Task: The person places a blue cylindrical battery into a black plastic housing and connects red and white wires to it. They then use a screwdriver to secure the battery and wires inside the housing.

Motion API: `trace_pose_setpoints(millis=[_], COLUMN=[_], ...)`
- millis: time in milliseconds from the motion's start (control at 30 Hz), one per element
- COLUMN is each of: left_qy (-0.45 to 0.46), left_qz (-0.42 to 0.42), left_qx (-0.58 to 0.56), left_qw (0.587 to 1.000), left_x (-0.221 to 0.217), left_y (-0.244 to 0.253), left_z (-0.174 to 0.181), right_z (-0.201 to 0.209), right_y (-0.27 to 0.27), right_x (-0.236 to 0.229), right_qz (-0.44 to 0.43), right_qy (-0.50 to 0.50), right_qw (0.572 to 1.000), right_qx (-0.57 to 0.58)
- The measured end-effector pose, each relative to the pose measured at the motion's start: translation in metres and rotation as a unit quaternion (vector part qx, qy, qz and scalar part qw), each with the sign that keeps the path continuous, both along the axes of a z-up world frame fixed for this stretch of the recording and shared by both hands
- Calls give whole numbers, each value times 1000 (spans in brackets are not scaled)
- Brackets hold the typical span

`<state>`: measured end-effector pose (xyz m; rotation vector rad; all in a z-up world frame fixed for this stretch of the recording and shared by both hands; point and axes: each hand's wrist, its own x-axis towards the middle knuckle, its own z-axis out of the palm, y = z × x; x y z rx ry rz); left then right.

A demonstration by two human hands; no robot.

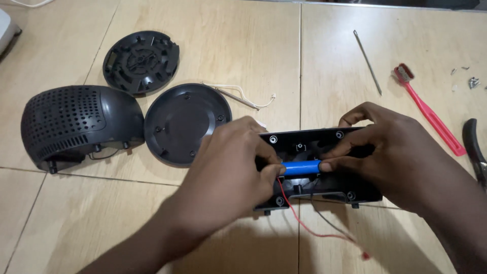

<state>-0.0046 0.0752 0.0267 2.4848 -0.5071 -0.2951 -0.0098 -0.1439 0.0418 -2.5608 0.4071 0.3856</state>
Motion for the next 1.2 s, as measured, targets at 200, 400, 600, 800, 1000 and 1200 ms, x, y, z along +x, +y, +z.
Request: trace_pose_setpoints(millis=[200, 400, 600, 800, 1000, 1200], left_qy=[2, 68, 109, 191, 142, 133], left_qz=[-36, -14, -20, -11, -22, -77], left_qx=[21, 49, 152, 123, 110, 54], left_qw=[999, 996, 982, 974, 983, 987], left_x=[12, 12, 20, 10, 7, 1], left_y=[1, -6, -13, -10, -4, 10], left_z=[8, 23, 26, 40, 16, 17], right_z=[-8, -19, -30, -32, -22, -26], right_y=[-7, -13, -18, -14, 1, -9], right_x=[2, 2, 6, 13, 1, -1], right_qz=[54, 104, 140, 123, 49, 127], right_qy=[-4, -22, -71, -31, -67, -54], right_qw=[998, 988, 979, 977, 993, 986], right_qx=[-31, -110, -130, -174, -88, -99])
